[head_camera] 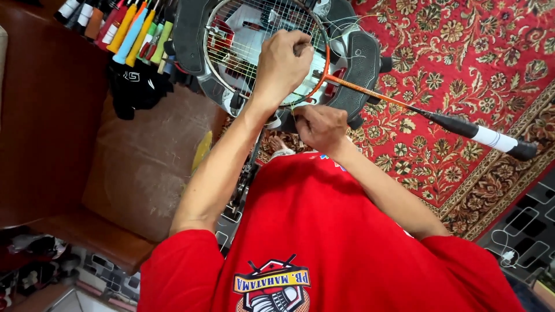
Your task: The person is stringing a badminton racket by threading strings through the grommets and using a manual machine to apply tension.
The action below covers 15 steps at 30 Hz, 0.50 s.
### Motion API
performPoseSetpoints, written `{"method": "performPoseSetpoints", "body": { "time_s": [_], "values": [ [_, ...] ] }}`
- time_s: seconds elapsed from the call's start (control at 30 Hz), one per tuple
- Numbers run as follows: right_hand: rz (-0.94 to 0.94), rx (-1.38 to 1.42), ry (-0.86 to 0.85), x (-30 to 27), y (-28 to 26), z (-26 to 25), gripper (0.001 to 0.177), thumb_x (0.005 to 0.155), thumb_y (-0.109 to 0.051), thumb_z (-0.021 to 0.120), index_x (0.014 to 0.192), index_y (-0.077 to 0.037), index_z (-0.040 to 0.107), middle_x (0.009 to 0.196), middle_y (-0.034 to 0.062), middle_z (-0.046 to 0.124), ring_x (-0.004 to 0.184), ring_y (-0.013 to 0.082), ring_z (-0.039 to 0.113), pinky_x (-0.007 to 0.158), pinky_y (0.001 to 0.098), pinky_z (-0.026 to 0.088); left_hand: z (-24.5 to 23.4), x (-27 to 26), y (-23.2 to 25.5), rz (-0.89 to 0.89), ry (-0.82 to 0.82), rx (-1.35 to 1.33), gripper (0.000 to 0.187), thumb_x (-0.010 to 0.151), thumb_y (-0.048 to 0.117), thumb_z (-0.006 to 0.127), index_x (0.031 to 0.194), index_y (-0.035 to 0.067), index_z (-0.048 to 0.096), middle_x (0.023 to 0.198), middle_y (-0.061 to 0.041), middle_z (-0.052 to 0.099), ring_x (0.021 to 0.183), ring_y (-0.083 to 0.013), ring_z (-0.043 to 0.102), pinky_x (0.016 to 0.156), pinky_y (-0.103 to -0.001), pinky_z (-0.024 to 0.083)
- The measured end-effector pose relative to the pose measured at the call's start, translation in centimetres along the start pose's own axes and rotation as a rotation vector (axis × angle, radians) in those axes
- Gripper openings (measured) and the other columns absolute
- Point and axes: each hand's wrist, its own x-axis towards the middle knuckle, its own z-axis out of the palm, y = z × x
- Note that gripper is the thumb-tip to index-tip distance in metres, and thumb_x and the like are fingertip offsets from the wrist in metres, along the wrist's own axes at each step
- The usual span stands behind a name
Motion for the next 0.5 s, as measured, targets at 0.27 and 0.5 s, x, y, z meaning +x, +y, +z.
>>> {"method": "performPoseSetpoints", "body": {
  "time_s": [0.27,0.5],
  "values": [
    [0.040,-0.064,0.026,-0.3,0.4,0.7,0.011,0.076,0.000,0.064,0.083,-0.008,0.068,0.059,-0.0020,0.062,0.044,0.0120,0.051,0.041,0.0263,0.036,-2.3,1.1,2.3,-0.703,-0.166,-0.739,0.026,0.087,0.009,0.060,0.107,-0.005,0.069,0.086,-0.018,0.072,0.063,-0.0191,0.072,0.037,-0.022,0.051],
    [0.127,-0.120,0.013,-0.1,0.8,1.1,0.013,0.082,-0.002,0.066,0.093,-0.009,0.064,0.058,-0.0009,0.060,0.043,0.0145,0.052,0.043,0.0303,0.038,-2.1,-0.7,3.0,-0.798,-0.048,-0.977,0.026,0.089,0.011,0.060,0.104,-0.009,0.066,0.083,-0.018,0.069,0.058,-0.0171,0.064,0.040,-0.023,0.049]
  ]
}}
